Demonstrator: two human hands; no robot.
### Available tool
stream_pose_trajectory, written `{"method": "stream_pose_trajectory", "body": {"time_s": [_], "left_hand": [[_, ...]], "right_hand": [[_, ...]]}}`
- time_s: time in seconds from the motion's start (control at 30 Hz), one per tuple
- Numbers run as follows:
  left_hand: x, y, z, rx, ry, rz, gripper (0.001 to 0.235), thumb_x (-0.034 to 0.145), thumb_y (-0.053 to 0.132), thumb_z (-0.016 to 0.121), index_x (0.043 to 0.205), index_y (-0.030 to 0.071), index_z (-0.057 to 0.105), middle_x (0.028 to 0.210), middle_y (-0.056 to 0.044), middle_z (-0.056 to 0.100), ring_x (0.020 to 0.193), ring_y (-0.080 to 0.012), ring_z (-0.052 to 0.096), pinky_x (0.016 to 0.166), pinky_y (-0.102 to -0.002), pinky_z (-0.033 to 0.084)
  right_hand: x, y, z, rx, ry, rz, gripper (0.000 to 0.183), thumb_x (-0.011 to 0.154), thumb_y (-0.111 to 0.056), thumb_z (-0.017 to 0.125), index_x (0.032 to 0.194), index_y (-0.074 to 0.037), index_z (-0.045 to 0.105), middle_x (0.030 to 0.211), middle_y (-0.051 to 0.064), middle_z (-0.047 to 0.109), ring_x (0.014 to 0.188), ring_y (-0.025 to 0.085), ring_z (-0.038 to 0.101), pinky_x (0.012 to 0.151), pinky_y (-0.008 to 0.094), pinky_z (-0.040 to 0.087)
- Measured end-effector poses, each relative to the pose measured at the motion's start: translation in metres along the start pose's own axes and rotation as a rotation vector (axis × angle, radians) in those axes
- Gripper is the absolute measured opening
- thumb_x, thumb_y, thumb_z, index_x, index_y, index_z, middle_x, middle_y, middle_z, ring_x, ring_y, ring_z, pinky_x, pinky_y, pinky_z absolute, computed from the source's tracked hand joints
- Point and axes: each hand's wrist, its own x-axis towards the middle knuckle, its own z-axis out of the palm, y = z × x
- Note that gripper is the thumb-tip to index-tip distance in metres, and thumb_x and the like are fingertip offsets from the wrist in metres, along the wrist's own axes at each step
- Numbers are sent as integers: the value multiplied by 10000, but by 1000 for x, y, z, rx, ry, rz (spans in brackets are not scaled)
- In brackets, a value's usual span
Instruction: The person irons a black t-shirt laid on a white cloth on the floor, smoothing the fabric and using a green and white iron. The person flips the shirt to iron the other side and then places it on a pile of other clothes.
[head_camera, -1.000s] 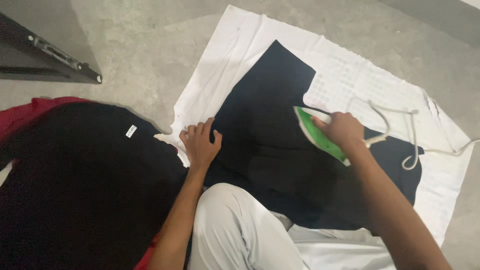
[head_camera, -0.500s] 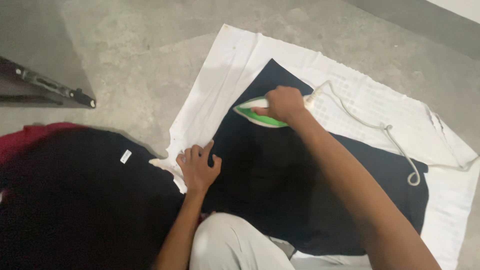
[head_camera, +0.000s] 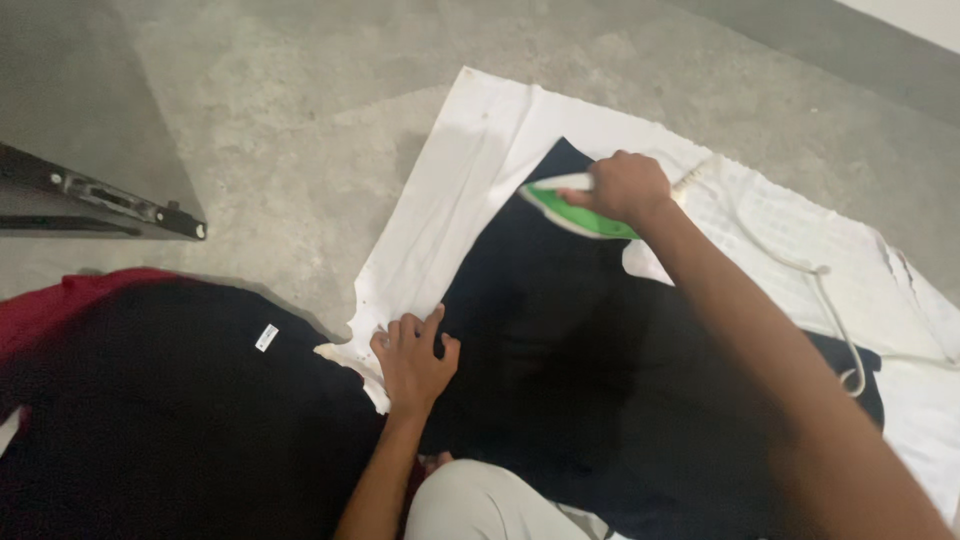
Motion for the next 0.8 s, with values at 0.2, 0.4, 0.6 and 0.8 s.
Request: {"method": "stream_pose_trajectory", "body": {"time_s": [0.2, 0.4, 0.6, 0.8], "left_hand": [[1, 3, -3, 21, 12, 20, 356, 854, 344, 603, 1164, 288, 767, 854, 6, 516, 821, -200, 534, 878, -448, 344], [6, 6, -9, 10, -1, 9, 316, 856, 320, 615, 1122, 273, 778, 820, 17, 510, 803, -195, 533, 879, -436, 330], [5, 4, -2, 72, 57, 42, 316, 828, 343, 624, 1112, 303, 757, 821, 11, 501, 782, -187, 521, 869, -433, 337], [11, 5, -5, 42, 60, 51, 305, 837, 310, 627, 1109, 276, 761, 823, 8, 494, 778, -196, 499, 853, -423, 306]], "right_hand": [[-6, 6, 8, -60, -75, -55, 878, 877, -911, 400, 1182, -195, 805, 1139, 171, 785, 1096, 381, 767, 929, 509, 605], [48, 33, 30, 187, 172, 250, 846, 1027, -823, 475, 1091, -41, 792, 973, 225, 761, 959, 431, 771, 791, 551, 612], [5, 20, 2, 130, -59, 148, 879, 949, -840, 466, 1206, -68, 798, 1181, 249, 771, 1142, 446, 738, 937, 564, 583], [9, 22, 3, -30, -79, -79, 869, 855, -891, 453, 1142, -159, 822, 1114, 190, 796, 1081, 418, 766, 939, 544, 595]]}}
